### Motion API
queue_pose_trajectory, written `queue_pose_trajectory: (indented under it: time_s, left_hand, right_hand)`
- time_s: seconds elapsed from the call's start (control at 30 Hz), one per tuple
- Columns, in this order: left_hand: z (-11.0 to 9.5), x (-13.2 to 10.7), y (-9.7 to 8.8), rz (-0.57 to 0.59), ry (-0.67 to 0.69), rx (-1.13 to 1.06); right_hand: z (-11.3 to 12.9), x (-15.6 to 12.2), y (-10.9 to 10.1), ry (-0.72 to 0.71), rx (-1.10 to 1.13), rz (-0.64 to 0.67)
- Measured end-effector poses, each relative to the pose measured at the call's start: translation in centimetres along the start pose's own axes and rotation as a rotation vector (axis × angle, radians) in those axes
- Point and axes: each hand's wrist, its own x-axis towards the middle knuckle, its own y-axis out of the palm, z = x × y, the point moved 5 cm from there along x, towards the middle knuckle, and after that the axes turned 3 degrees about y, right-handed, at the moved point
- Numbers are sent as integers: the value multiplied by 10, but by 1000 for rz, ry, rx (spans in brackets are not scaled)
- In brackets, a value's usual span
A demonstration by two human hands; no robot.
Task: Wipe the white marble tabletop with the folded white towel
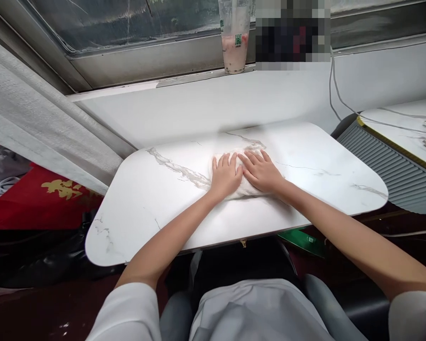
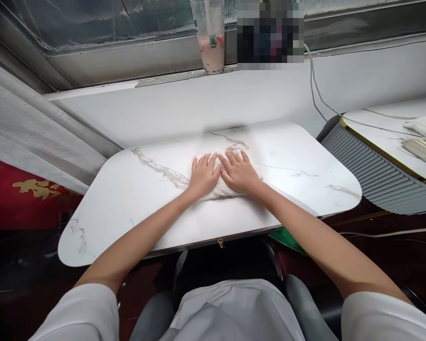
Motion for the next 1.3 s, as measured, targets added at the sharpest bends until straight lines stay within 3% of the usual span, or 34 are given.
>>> queue_pose_trajectory:
  time_s: [0.23,0.4,0.53,0.67,0.83,1.13,1.3]
  left_hand:
    - [-36,-56,-4,54,29,0]
    - [-58,-82,-7,83,85,-14]
    - [-66,-90,-7,95,127,-40]
    - [-66,-84,-5,91,146,-76]
    - [-61,-45,3,84,135,-97]
    - [-38,97,27,22,88,-122]
    - [-25,145,34,-23,54,-94]
  right_hand:
    - [14,-68,-13,-25,-5,-23]
    - [18,-107,-19,-15,-17,-48]
    - [15,-119,-21,16,-6,-35]
    - [6,-111,-19,47,53,30]
    - [-23,-75,-16,109,110,8]
    - [-97,42,-1,185,112,-58]
    - [-118,87,3,162,128,-73]
